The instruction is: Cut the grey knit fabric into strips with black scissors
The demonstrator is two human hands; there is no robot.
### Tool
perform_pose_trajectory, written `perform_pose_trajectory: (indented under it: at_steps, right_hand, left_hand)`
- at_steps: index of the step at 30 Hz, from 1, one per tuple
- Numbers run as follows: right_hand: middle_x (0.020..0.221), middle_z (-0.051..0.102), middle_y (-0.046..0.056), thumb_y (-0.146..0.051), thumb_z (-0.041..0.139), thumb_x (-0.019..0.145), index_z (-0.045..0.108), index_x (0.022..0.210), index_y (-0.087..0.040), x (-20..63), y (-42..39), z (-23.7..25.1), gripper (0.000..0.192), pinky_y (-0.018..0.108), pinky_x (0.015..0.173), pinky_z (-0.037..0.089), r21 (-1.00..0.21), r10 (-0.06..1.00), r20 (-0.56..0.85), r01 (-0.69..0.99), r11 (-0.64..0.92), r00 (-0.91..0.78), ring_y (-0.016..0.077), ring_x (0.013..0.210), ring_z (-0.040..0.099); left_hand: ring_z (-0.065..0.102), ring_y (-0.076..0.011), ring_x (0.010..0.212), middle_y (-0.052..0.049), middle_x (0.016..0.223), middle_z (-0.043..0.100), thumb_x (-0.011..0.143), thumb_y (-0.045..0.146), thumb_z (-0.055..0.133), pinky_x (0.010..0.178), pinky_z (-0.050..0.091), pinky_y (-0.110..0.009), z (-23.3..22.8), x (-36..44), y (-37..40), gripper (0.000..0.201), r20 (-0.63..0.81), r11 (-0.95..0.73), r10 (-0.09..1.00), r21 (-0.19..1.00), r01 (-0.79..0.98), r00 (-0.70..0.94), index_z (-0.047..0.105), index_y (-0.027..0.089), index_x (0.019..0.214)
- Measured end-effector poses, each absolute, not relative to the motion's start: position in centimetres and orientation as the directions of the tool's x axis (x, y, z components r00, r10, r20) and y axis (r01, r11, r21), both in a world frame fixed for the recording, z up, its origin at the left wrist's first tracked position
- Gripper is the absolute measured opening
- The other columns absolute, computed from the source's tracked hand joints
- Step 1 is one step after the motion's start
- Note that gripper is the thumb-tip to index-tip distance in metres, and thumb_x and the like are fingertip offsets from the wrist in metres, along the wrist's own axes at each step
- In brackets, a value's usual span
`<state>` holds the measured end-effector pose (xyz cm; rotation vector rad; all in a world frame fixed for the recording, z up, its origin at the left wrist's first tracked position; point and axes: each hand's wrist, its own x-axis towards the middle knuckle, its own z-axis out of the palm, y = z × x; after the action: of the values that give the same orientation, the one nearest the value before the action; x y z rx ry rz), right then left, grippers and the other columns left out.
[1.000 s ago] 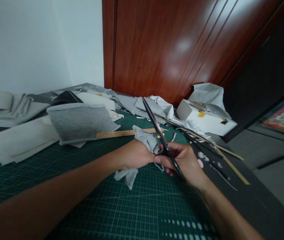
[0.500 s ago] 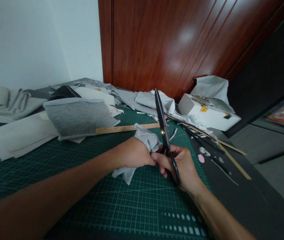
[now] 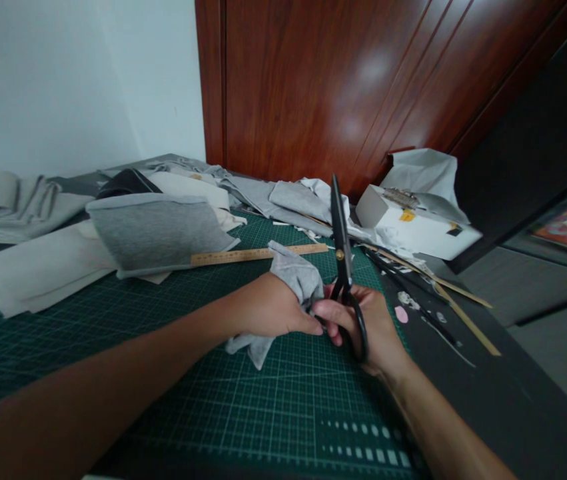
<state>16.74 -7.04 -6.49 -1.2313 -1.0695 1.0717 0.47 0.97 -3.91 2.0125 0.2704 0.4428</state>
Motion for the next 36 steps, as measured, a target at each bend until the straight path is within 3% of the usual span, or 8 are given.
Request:
perform_pose_trajectory:
  at_steps: [6,10,12,17,19,24,29,36]
  right_hand:
    - [0.041,0.058,-0.005,-0.03,0.089,0.065,0.066,0.06,-0.017,16.3,-7.0,-6.4,0.028,0.017,0.033,0.035,-0.998,0.981,0.022,-0.048,0.032,0.195,0.008,0.032,0.046]
    - [0.041,0.055,-0.005,-0.029,0.086,0.066,0.064,0.056,-0.017,16.7,-6.9,-6.0,0.027,0.018,0.033,0.033,-0.996,0.978,0.005,-0.086,0.023,0.21,0.0078,0.033,0.043]
    - [0.04,0.053,-0.005,-0.029,0.082,0.069,0.061,0.052,-0.017,16.9,-6.8,-6.0,0.029,0.018,0.034,0.031,-0.996,0.978,0.014,-0.081,0.032,0.208,0.0075,0.034,0.042]
    - [0.039,0.052,-0.004,-0.028,0.074,0.075,0.059,0.046,-0.017,17.3,-6.7,-6.6,0.035,0.019,0.036,0.031,-0.995,0.975,0.056,-0.071,0.072,0.215,0.0069,0.034,0.042]
    - [0.04,0.054,-0.004,-0.027,0.074,0.075,0.059,0.048,-0.017,17.3,-6.6,-6.8,0.033,0.018,0.036,0.031,-0.995,0.975,0.049,-0.076,0.067,0.219,0.0068,0.034,0.043]
    - [0.041,0.056,-0.004,-0.024,0.076,0.072,0.062,0.054,-0.017,17.3,-6.4,-7.3,0.024,0.018,0.034,0.03,-0.994,0.972,0.021,-0.099,0.046,0.235,0.0069,0.032,0.043]
    - [0.04,0.054,-0.005,-0.027,0.077,0.073,0.062,0.054,-0.017,17.4,-6.5,-7.3,0.026,0.019,0.035,0.031,-0.983,0.968,0.034,-0.167,0.077,0.247,0.007,0.033,0.043]
    - [0.039,0.052,-0.005,-0.029,0.078,0.076,0.06,0.051,-0.017,17.2,-6.7,-7.3,0.033,0.019,0.036,0.03,-0.964,0.976,0.05,-0.245,0.103,0.214,0.0068,0.034,0.042]
  left_hand:
    - [0.072,-0.0228,0.091,-0.006,0.091,0.077,0.081,0.021,0.071,0.089,0.053,-0.033,-4.3,0.7,0.6,0.007,0.092,-0.274,0.392,0.962,0.02,0.916,0.076,0.019,0.085]
    - [0.072,-0.0238,0.094,-0.009,0.095,0.078,0.088,0.032,0.067,0.094,0.052,-0.038,-3.5,0.4,0.8,0.017,0.143,-0.167,0.354,0.982,-0.088,0.924,0.077,0.019,0.092]
    - [0.072,-0.0246,0.095,-0.01,0.096,0.078,0.091,0.035,0.062,0.092,0.053,-0.038,-3.3,0.3,0.8,0.022,0.161,-0.181,0.412,0.979,-0.092,0.897,0.077,0.019,0.094]
    - [0.07,-0.0246,0.091,-0.008,0.096,0.077,0.089,0.036,0.061,0.082,0.053,-0.034,-3.4,0.5,0.7,0.023,0.127,-0.264,0.691,0.961,0.084,0.712,0.075,0.018,0.089]
    - [0.069,-0.0239,0.089,-0.007,0.094,0.077,0.088,0.035,0.061,0.081,0.052,-0.032,-3.5,0.7,0.7,0.022,0.137,-0.262,0.739,0.96,0.094,0.66,0.074,0.018,0.087]
    - [0.066,-0.0198,0.073,-0.006,0.081,0.072,0.085,0.031,0.065,0.069,0.053,-0.03,-4.1,1.1,0.8,0.016,0.081,-0.112,0.765,0.994,0.007,0.639,0.068,0.017,0.079]
    - [0.07,-0.0232,0.069,-0.006,0.075,0.069,0.084,0.028,0.066,0.071,0.057,-0.038,-4.9,1.7,0.7,0.013,0.043,0.129,0.726,0.972,-0.197,0.687,0.06,0.016,0.083]
    - [0.066,-0.0203,0.055,-0.008,0.063,0.069,0.086,0.023,0.061,0.055,0.054,-0.031,-4.9,2.4,-0.4,0.01,0.026,0.214,0.716,0.943,-0.254,0.697,0.06,0.014,0.082]
